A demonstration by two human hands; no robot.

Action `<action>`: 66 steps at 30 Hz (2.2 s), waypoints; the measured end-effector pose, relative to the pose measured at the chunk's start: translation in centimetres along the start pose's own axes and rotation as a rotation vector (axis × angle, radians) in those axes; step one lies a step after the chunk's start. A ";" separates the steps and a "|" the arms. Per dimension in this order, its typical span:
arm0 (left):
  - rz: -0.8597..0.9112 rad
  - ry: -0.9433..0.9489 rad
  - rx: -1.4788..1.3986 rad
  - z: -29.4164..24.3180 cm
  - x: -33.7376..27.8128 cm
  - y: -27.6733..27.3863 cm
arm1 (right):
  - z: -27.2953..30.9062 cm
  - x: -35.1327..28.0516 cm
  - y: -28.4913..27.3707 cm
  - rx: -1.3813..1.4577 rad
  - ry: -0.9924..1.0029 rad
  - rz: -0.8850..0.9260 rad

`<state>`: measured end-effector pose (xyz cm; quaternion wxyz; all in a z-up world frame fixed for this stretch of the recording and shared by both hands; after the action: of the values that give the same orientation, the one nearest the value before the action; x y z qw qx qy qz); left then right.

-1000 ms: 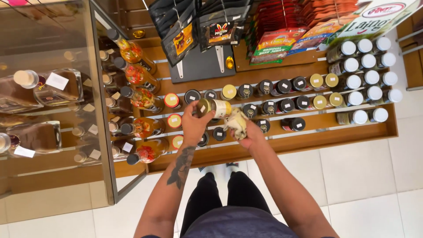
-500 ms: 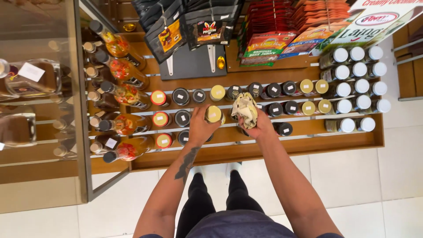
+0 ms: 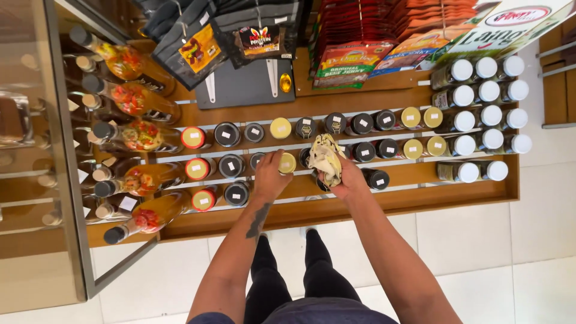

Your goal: The person is cleaning jars of food products on a store shelf using a cloth.

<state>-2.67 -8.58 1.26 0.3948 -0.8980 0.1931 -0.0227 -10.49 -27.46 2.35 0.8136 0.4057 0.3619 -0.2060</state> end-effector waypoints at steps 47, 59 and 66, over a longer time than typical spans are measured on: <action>-0.337 0.146 -0.053 -4.7 3.5 -9.3 | 5.7 -4.9 18.4 -1.337 -1.040 0.176; -0.361 0.023 -0.601 -6.8 1.9 -18.8 | 7.1 -1.3 18.7 -1.235 -0.730 0.148; -0.363 -0.125 -0.867 -3.5 2.6 -17.4 | 5.6 -6.9 20.2 -1.206 -1.103 0.096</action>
<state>4.79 -1.33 15.88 -0.0160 -0.9988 0.0004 0.0453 0.05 -19.88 20.18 0.9610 -0.2463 -0.0595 -0.1109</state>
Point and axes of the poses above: each hand's wrist, its own x-axis towards the middle knuckle, its own y-axis out of the palm, z = x × y, the point moved 10 cm from there along x, towards the middle knuckle
